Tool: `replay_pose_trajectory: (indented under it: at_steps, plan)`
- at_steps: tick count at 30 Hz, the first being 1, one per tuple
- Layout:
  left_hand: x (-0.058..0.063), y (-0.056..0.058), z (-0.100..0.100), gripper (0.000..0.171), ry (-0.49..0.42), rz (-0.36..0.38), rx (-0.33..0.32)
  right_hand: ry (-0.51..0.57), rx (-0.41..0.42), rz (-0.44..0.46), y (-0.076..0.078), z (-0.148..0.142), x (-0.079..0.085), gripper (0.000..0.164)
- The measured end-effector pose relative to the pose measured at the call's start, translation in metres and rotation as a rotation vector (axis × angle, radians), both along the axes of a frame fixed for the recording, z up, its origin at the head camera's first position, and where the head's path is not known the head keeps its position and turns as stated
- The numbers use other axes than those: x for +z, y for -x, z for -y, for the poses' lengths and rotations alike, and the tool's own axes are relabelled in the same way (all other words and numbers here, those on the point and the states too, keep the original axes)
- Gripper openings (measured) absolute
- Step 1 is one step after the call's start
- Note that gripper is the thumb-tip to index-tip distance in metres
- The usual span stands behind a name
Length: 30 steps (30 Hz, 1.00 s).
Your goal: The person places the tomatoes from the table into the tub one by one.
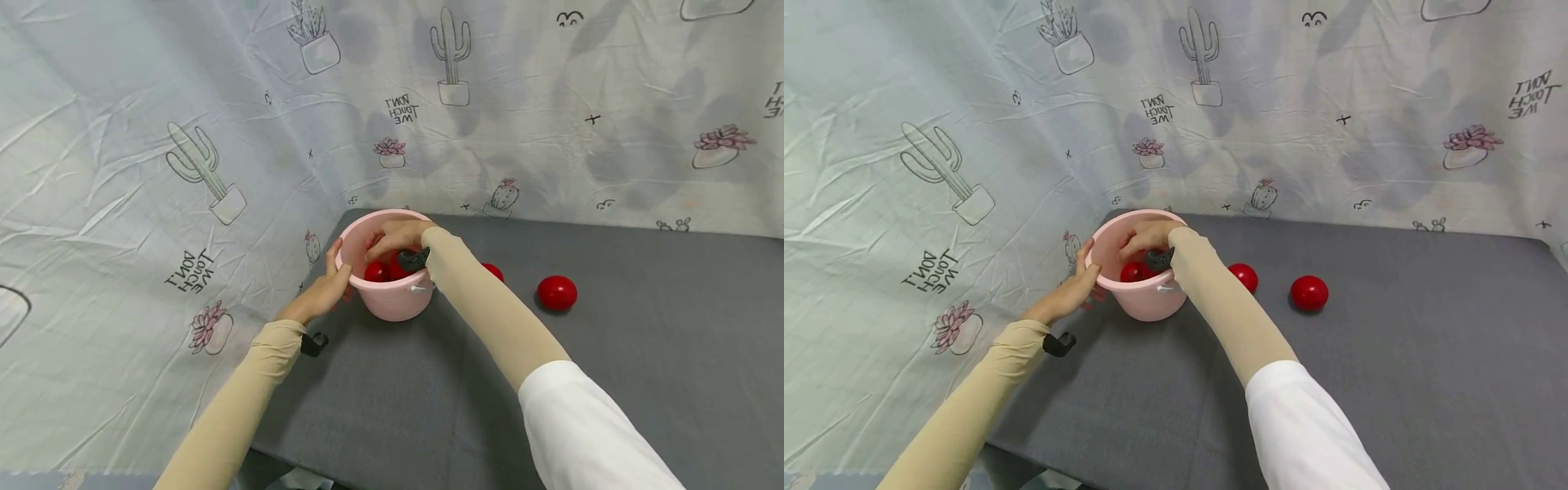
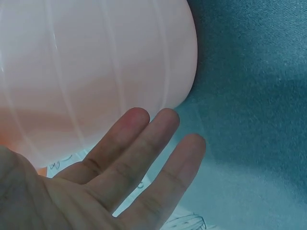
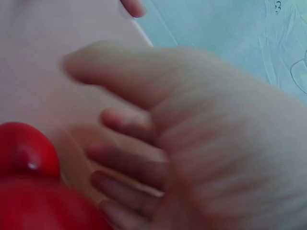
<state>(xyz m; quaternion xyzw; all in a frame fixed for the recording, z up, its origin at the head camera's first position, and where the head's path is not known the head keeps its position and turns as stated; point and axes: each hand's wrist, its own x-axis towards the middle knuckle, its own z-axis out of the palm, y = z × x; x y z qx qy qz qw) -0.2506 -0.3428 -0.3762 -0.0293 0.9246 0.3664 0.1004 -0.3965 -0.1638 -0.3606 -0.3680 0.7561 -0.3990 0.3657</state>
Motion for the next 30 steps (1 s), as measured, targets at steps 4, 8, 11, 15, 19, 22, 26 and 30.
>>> replay_pose_trajectory:
  at_steps: [4, 8, 11, 15, 19, 22, 26, 30]
  plan:
    - [-0.002, 0.001, -0.007, 0.062, 0.002, 0.016, -0.020, 0.089, -0.078, -0.032, -0.004, -0.013, 0.000, 0.041]
    - [-0.005, 0.000, -0.011, 0.063, 0.005, 0.042, -0.043, 0.188, -0.152, -0.051, -0.014, -0.027, 0.008, 0.042]
    - [-0.005, 0.000, -0.011, 0.062, 0.002, 0.043, -0.034, 0.296, -0.136, -0.043, -0.020, -0.037, 0.024, 0.042]
    - [0.000, 0.001, -0.009, 0.060, 0.000, 0.020, -0.021, 0.392, -0.150, -0.104, -0.025, -0.051, 0.053, 0.040]
    - [0.007, 0.000, -0.007, 0.060, 0.006, 0.007, -0.022, 0.430, -0.180, -0.188, -0.031, -0.068, 0.078, 0.036]
    - [0.009, -0.002, -0.006, 0.062, 0.007, 0.014, -0.022, 0.461, -0.179, -0.204, -0.036, -0.079, 0.091, 0.034]
    - [0.008, -0.005, -0.004, 0.063, 0.004, 0.012, -0.012, 0.493, -0.202, -0.251, -0.043, -0.091, 0.099, 0.034]
    - [0.005, -0.009, -0.003, 0.063, -0.004, 0.007, -0.005, 0.460, -0.277, -0.432, -0.051, -0.105, 0.099, 0.037]
